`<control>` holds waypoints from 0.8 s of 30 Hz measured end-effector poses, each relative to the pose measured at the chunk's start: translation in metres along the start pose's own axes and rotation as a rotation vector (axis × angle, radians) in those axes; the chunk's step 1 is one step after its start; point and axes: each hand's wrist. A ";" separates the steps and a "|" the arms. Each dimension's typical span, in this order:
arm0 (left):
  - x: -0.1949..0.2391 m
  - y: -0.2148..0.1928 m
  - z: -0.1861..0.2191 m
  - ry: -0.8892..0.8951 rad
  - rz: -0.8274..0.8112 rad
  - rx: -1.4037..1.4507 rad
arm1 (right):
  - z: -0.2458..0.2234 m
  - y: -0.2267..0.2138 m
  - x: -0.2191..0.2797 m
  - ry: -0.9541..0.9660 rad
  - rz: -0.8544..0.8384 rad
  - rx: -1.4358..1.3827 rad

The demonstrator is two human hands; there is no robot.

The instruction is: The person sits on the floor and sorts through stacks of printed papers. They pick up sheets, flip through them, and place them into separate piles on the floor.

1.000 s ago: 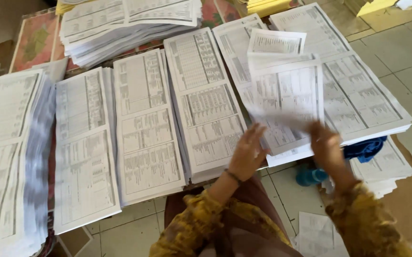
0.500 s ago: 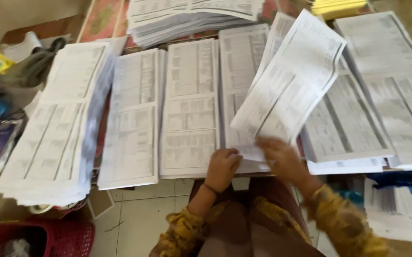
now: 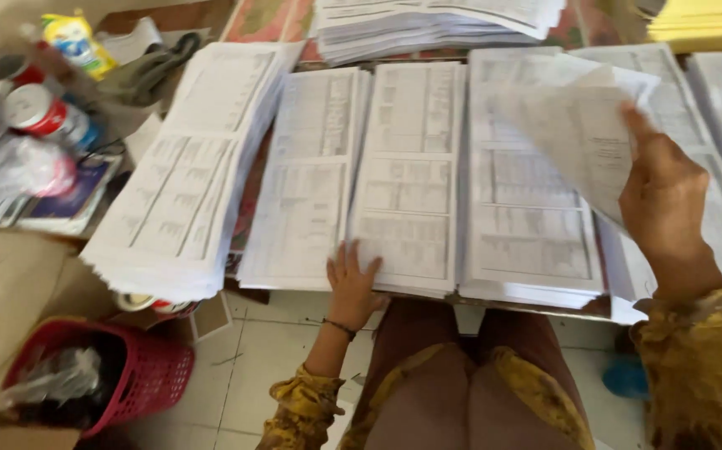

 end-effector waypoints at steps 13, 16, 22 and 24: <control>-0.027 -0.058 0.017 0.169 0.483 0.238 | -0.195 0.177 0.078 0.259 -0.744 -0.449; -0.015 -0.071 -0.011 0.010 0.238 0.394 | -0.148 0.172 0.057 0.439 -0.670 -0.614; 0.039 -0.042 -0.092 -0.175 -0.290 -0.178 | -0.053 0.099 -0.016 1.028 -0.319 -0.648; 0.053 -0.005 -0.124 -0.064 0.132 -0.026 | -0.011 0.098 -0.006 1.029 -0.170 -0.631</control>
Point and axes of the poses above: each hand's wrist, its own x-axis away from the middle knuckle, its own y-axis out of the palm, z = x × y, and after that the axes turned 12 degrees about -x, right-handed
